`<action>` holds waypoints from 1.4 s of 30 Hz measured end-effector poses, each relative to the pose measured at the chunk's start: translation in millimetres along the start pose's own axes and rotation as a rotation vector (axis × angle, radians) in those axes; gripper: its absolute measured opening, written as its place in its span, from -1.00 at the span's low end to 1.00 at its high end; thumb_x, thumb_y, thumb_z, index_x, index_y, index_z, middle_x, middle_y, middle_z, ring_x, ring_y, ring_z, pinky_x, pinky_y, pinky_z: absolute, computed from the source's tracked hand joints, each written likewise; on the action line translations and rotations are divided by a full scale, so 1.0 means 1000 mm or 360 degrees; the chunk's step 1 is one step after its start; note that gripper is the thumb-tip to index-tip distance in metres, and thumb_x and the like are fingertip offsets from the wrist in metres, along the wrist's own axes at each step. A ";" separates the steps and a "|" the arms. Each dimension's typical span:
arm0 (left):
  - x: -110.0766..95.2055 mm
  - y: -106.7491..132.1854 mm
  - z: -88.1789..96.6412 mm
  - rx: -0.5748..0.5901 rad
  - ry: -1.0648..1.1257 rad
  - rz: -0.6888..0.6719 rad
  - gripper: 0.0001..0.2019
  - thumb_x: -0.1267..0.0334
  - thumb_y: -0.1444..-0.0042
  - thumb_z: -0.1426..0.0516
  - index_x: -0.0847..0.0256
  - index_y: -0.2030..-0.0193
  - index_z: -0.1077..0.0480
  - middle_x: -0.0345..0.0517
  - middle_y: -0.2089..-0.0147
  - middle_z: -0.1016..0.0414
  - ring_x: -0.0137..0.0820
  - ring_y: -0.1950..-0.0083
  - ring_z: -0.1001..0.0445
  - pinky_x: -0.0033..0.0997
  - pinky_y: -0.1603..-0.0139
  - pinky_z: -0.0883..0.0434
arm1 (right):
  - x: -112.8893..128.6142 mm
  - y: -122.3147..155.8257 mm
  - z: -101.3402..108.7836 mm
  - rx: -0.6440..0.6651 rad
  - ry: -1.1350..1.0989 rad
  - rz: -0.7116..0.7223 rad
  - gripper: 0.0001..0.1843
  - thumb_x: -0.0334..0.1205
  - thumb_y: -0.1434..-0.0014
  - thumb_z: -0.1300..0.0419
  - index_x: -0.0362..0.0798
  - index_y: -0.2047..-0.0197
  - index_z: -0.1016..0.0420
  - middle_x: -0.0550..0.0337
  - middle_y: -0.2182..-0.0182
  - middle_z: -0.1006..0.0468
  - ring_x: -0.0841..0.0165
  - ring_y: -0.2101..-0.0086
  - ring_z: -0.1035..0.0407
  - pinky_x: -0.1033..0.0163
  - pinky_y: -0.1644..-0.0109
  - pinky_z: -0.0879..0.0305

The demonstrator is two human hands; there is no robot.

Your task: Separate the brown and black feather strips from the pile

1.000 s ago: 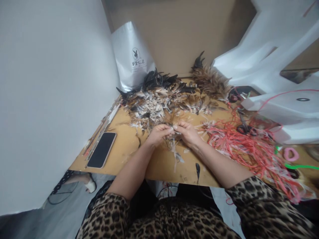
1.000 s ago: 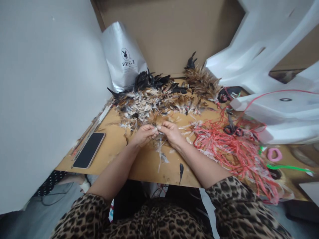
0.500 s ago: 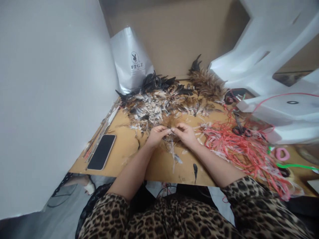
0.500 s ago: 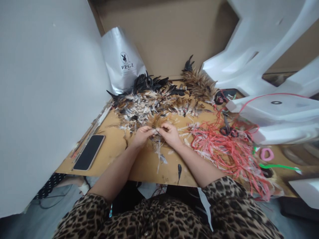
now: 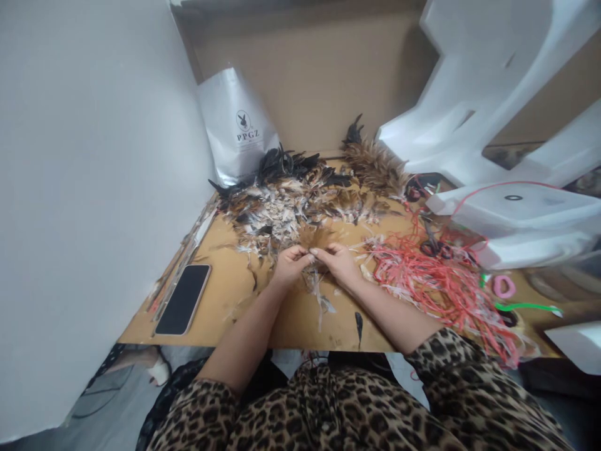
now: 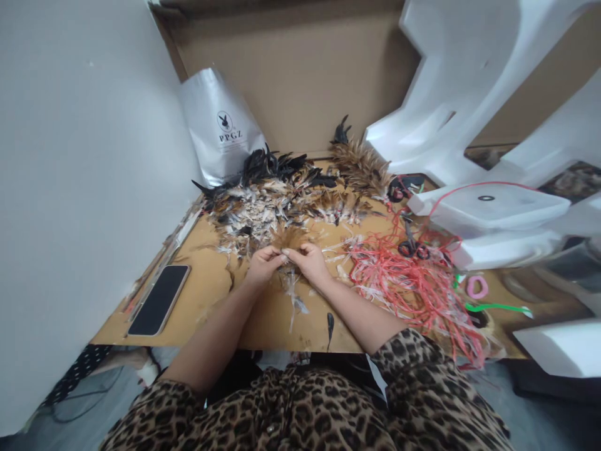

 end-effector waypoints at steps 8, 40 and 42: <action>-0.002 0.005 -0.012 0.0155 -0.0110 -0.0011 -0.76 0.19 0.26 -0.28 0.31 0.48 -0.42 -0.17 0.47 -0.45 -0.51 0.43 -0.36 -0.47 0.30 -0.31 | -0.022 0.000 -0.019 0.0331 -0.0612 -0.0325 -0.70 -0.14 0.27 -0.35 -0.11 0.69 -0.33 0.31 0.73 -0.33 0.52 0.65 -0.15 0.34 0.50 -0.06; -0.011 0.003 0.008 -0.0170 -0.0261 -0.0133 -0.76 0.17 0.11 -0.18 0.30 0.34 -0.46 -0.08 0.42 -0.50 -0.51 0.46 -0.39 -0.52 0.44 -0.30 | 0.041 -0.116 0.169 -0.0952 0.0893 0.0067 -0.75 -0.17 0.13 -0.18 -0.10 0.68 -0.26 0.31 0.74 -0.21 0.52 0.65 -0.04 0.33 0.51 0.00; -0.009 0.001 0.009 -0.0175 -0.0268 -0.0126 -0.76 0.16 0.11 -0.18 0.31 0.34 -0.46 -0.08 0.42 -0.50 -0.51 0.46 -0.39 -0.52 0.44 -0.30 | 0.037 -0.118 0.170 -0.0943 0.0993 0.0055 -0.77 -0.23 0.15 -0.20 -0.11 0.69 -0.27 0.25 0.73 -0.26 0.48 0.61 -0.11 0.31 0.47 -0.03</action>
Point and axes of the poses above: each hand's wrist, its own y-axis away from the middle knuckle, its own z-axis out of the back of the hand, x = y × z, the point moved 10 cm from there along -y, towards the middle knuckle
